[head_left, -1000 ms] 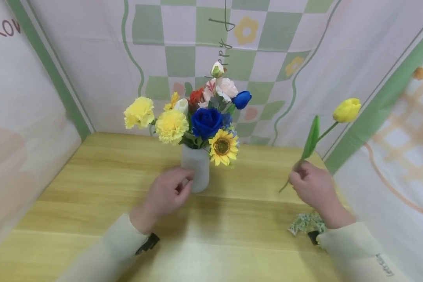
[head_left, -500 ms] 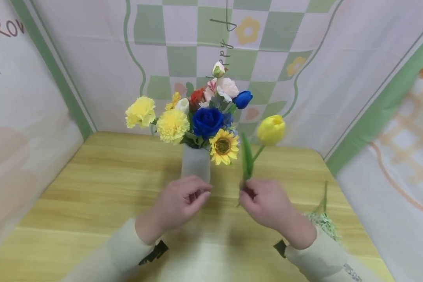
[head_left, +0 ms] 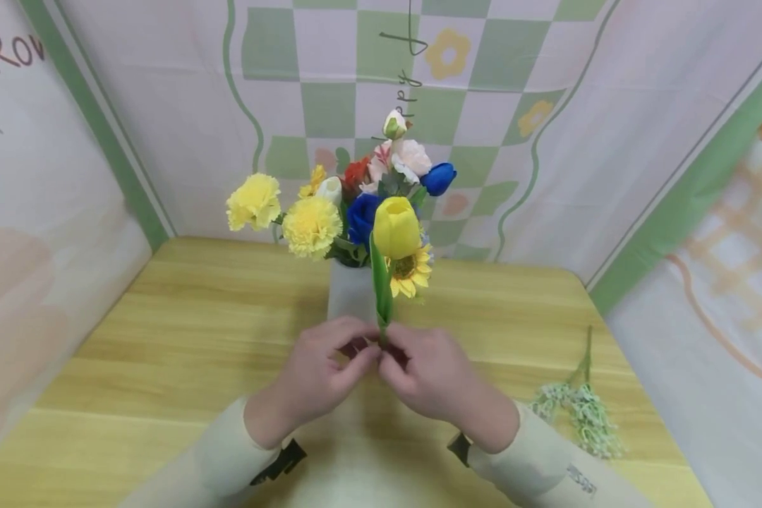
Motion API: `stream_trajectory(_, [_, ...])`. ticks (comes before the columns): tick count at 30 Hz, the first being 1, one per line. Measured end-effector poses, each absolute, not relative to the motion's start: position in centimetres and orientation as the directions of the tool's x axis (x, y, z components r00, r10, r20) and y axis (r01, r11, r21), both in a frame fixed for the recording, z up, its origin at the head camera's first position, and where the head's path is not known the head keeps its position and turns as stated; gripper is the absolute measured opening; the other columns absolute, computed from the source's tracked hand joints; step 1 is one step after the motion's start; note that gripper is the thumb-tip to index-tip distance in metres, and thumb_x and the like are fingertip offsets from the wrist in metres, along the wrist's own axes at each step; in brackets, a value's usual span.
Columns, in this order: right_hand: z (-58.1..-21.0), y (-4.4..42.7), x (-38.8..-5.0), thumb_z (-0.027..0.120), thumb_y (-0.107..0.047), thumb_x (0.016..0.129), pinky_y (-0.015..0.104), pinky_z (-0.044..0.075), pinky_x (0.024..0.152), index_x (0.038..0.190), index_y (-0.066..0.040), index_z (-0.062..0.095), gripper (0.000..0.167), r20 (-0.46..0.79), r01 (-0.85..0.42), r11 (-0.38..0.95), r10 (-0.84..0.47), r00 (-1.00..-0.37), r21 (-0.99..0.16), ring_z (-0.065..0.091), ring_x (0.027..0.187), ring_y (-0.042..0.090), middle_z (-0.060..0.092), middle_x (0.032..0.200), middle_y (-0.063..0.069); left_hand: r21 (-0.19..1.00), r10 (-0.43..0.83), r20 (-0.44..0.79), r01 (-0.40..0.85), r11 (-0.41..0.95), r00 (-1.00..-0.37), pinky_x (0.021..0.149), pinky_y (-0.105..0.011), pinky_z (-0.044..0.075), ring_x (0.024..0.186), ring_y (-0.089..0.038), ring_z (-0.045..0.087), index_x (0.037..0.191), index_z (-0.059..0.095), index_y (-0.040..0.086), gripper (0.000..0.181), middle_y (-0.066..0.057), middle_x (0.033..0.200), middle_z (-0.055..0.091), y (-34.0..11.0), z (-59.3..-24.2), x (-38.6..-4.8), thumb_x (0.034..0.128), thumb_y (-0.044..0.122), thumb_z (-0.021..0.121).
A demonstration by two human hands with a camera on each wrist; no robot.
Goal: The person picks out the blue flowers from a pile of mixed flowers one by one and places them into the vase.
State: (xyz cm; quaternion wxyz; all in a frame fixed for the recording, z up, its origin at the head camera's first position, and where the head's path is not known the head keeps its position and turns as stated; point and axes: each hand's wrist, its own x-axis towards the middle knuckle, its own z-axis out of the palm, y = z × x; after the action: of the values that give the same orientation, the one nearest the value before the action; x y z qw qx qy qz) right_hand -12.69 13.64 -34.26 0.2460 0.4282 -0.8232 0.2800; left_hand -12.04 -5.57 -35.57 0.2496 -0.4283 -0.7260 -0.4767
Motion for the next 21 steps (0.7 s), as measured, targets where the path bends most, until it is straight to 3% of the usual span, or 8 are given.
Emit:
stream_trajectory(6, [-34.1, 13.1, -12.5, 0.061, -0.012, 0.089, 0.016, 0.032, 0.042, 0.076, -0.015, 0.054, 0.015, 0.623, -0.83, 0.513, -0.581, -0.524, -0.22, 0.037, 0.049, 0.002, 0.043, 0.06, -0.012, 0.458, 0.349, 0.801, 0.873, 0.168, -0.487, 0.071, -0.022, 0.056, 0.08, -0.014, 0.066, 0.109, 0.066, 0.0, 0.02, -0.008, 0.099, 0.068, -5.7, -35.6, -12.1, 0.0891, 0.0, 0.069])
stream_trajectory(13, [-34.1, 12.5, -12.8, 0.062, -0.014, 0.09, 0.018, 0.03, 0.04, 0.082, -0.011, 0.06, 0.009, 0.566, -0.823, 0.532, -0.623, -0.54, -0.2, 0.034, 0.047, 0.001, 0.04, 0.058, -0.012, 0.5, 0.316, 0.78, 0.841, 0.205, -0.541, 0.071, -0.024, 0.057, 0.082, -0.014, 0.064, 0.101, 0.069, 0.003, 0.013, -0.004, 0.095, 0.068, -6.1, -36.0, -12.3, 0.0881, -0.001, 0.071])
stream_trajectory(17, [-34.7, 12.5, -14.1, 0.068, -0.015, 0.09, 0.017, 0.036, 0.041, 0.085, -0.01, 0.063, 0.009, 0.484, -0.795, 0.543, -0.637, -0.6, -0.272, 0.039, 0.048, 0.0, 0.046, 0.061, -0.012, 0.526, 0.25, 0.783, 0.82, 0.224, -0.57, 0.07, -0.027, 0.057, 0.08, -0.016, 0.064, 0.097, 0.069, 0.004, 0.013, -0.003, 0.092, 0.068, -6.9, -36.3, -12.3, 0.0869, -0.005, 0.069])
stream_trajectory(19, [-35.3, 12.7, -15.1, 0.071, -0.014, 0.089, 0.018, 0.045, 0.047, 0.089, -0.006, 0.066, 0.01, 0.468, -0.766, 0.572, -0.613, -0.637, -0.292, 0.05, 0.054, 0.005, 0.056, 0.067, -0.007, 0.529, 0.196, 0.799, 0.819, 0.221, -0.568, 0.069, -0.027, 0.057, 0.078, -0.018, 0.064, 0.096, 0.068, 0.002, 0.015, -0.005, 0.09, 0.067, -7.4, -36.4, -12.4, 0.0852, -0.009, 0.069])
stream_trajectory(21, [-35.9, 12.8, -16.1, 0.073, -0.018, 0.089, 0.025, 0.051, 0.053, 0.095, 0.0, 0.066, 0.021, 0.445, -0.698, 0.64, -0.549, -0.707, -0.321, 0.058, 0.061, 0.014, 0.064, 0.078, 0.003, 0.53, 0.144, 0.814, 0.821, 0.213, -0.562, 0.069, -0.027, 0.058, 0.077, -0.019, 0.064, 0.096, 0.068, 0.0, 0.017, -0.007, 0.089, 0.067, -7.8, -36.3, -12.5, 0.0842, -0.012, 0.068])
